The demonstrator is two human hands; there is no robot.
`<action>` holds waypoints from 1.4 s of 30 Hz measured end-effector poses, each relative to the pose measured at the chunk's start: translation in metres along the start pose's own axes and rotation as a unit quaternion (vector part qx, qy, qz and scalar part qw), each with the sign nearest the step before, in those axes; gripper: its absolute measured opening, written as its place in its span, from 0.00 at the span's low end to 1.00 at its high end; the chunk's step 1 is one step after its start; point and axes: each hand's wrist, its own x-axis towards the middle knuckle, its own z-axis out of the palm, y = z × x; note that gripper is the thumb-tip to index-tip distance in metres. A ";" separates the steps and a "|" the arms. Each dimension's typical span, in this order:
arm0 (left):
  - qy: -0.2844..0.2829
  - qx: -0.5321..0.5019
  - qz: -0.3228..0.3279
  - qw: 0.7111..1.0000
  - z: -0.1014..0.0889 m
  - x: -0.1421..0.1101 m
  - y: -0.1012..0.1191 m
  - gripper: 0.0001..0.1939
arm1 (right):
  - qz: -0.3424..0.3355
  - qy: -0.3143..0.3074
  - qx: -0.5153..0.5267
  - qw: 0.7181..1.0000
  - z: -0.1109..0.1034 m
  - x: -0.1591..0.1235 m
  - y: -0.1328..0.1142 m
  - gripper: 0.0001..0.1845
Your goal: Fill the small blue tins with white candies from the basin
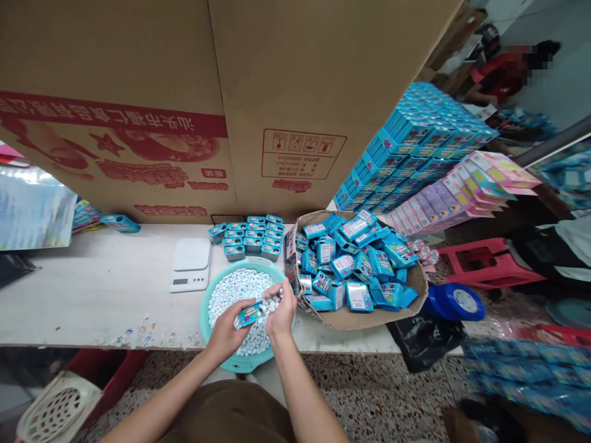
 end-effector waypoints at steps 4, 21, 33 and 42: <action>0.013 -0.031 -0.043 0.998 0.001 0.000 0.002 0.18 | -0.024 -0.002 -0.041 0.999 0.001 0.001 0.005 0.22; 0.045 -0.123 -0.120 0.984 0.006 -0.005 -0.003 0.16 | 0.118 0.010 0.072 0.990 -0.009 0.017 0.003 0.22; -0.008 -0.077 -0.081 0.994 0.001 -0.011 -0.030 0.18 | 0.264 0.103 0.103 0.954 -0.080 0.024 0.045 0.16; 0.006 -0.027 -0.137 0.990 -0.007 -0.011 -0.017 0.16 | 0.223 0.124 -0.058 0.965 -0.095 0.020 0.066 0.14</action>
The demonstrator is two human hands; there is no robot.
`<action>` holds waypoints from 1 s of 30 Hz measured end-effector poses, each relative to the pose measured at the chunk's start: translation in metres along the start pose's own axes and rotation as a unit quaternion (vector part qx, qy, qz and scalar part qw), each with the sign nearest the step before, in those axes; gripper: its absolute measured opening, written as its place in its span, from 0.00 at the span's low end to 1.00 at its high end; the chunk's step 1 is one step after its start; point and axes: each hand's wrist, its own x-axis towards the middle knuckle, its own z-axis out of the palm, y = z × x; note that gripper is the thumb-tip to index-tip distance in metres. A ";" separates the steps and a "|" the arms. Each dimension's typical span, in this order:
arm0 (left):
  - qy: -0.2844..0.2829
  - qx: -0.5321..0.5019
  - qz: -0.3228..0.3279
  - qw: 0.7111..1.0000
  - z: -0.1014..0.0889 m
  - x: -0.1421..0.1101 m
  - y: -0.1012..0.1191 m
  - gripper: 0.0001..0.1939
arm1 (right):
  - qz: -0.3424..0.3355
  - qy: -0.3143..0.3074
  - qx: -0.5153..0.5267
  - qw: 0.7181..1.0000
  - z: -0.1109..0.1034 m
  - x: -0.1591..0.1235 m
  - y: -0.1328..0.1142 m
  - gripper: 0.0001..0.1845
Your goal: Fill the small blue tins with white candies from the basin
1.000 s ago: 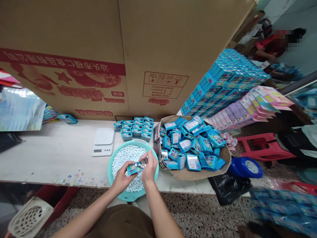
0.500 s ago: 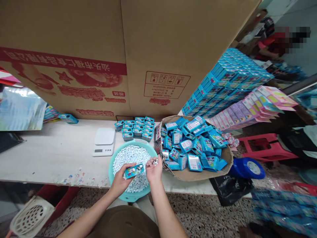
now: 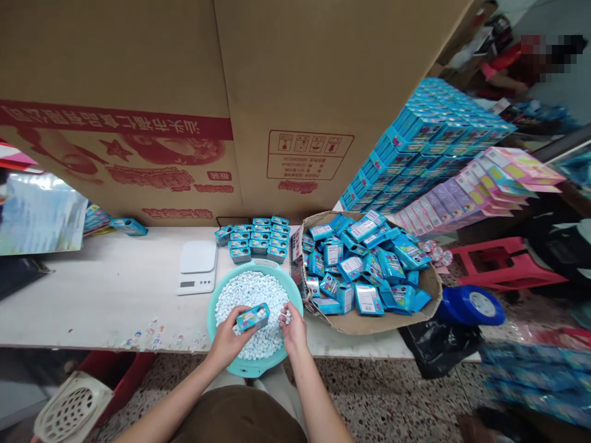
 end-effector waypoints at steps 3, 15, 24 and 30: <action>0.019 0.016 0.002 1.000 -0.011 0.005 0.003 0.16 | -0.037 0.002 -0.105 0.994 0.002 -0.001 0.005 0.20; 0.198 0.105 0.082 0.971 -0.091 0.089 -0.027 0.19 | -0.341 -0.029 -0.556 0.757 -0.032 0.016 0.047 0.12; 0.258 0.138 -0.009 0.956 -0.107 0.160 -0.086 0.18 | -0.392 0.015 -0.601 0.696 -0.039 0.033 0.073 0.14; 0.257 0.161 0.033 0.952 -0.106 0.210 -0.105 0.14 | -0.414 0.035 -0.596 0.687 -0.042 0.047 0.081 0.15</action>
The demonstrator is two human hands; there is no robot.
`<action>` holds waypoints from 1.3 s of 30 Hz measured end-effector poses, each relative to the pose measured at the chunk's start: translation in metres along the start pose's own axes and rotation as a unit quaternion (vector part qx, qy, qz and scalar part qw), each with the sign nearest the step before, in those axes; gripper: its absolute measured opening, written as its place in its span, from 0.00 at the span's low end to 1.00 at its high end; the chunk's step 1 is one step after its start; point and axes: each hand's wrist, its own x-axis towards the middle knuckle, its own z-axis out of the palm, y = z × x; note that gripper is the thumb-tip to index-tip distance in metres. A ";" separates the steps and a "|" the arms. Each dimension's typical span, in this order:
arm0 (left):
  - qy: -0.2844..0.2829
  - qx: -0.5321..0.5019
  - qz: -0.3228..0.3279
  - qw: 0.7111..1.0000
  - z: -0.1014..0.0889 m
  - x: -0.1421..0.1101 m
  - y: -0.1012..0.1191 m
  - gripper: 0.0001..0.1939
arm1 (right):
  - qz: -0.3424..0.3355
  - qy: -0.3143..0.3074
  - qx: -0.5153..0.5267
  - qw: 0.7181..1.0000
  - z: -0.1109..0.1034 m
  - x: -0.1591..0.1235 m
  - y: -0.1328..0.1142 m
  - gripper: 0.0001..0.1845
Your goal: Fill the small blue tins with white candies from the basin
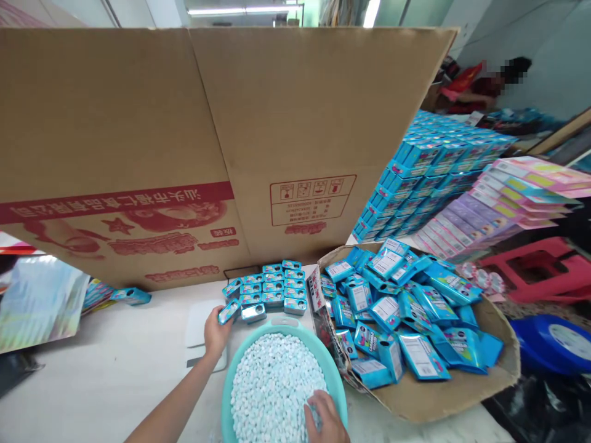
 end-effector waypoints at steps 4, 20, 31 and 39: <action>0.010 -0.003 0.009 1.000 0.014 0.027 -0.004 0.17 | -0.008 -0.010 -0.001 1.000 -0.006 0.005 -0.007 0.15; -0.032 0.001 0.041 0.999 0.023 0.038 -0.012 0.21 | 0.067 -0.017 0.057 0.996 -0.019 0.019 -0.038 0.12; -0.271 -0.042 0.387 0.880 0.069 -0.065 0.211 0.07 | 0.053 0.021 0.042 0.997 -0.031 0.039 -0.049 0.08; -0.546 0.215 0.318 0.745 0.203 -0.171 0.290 0.28 | 0.079 0.033 0.036 0.996 -0.031 0.038 -0.036 0.16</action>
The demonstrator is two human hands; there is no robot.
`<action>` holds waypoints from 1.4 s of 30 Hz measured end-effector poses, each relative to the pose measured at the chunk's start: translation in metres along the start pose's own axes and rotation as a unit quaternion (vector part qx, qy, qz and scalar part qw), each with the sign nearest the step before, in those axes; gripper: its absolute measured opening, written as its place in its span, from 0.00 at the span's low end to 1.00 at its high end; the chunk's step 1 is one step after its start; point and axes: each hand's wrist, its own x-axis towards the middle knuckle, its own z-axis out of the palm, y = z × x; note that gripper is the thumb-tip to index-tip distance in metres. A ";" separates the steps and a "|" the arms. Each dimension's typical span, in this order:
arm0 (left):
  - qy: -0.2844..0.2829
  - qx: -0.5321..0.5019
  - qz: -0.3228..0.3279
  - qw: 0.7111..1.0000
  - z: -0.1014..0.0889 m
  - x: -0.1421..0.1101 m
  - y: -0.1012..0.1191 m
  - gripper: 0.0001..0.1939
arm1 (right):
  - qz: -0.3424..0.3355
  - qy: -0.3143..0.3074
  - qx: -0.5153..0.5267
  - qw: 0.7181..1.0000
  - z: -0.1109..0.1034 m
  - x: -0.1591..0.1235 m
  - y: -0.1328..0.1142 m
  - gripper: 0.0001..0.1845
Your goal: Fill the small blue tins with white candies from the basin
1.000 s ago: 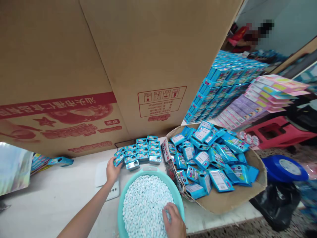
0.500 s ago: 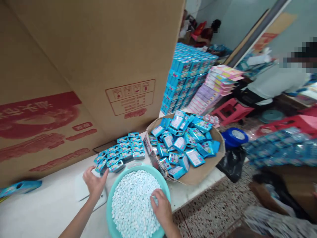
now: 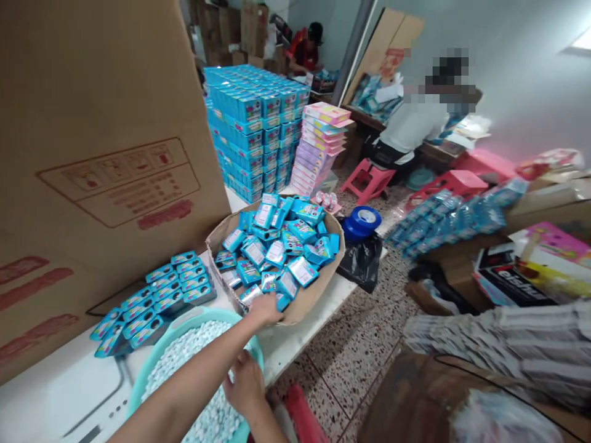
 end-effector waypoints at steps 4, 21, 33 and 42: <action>-0.031 0.022 -0.035 0.999 0.009 0.016 -0.001 0.36 | -0.017 -0.002 0.004 1.000 -0.007 0.003 0.002 0.12; 0.407 -0.260 -0.100 0.870 -0.040 -0.235 -0.059 0.17 | -0.154 -0.042 -0.004 0.987 -0.004 -0.014 0.015 0.10; 0.404 -0.376 -0.334 0.764 0.028 -0.359 -0.085 0.24 | -0.225 -0.125 -0.072 0.964 0.053 0.035 0.024 0.23; 0.449 -0.364 -0.402 0.710 0.061 -0.391 -0.102 0.22 | -0.151 -0.209 0.057 0.965 0.084 0.018 -0.006 0.24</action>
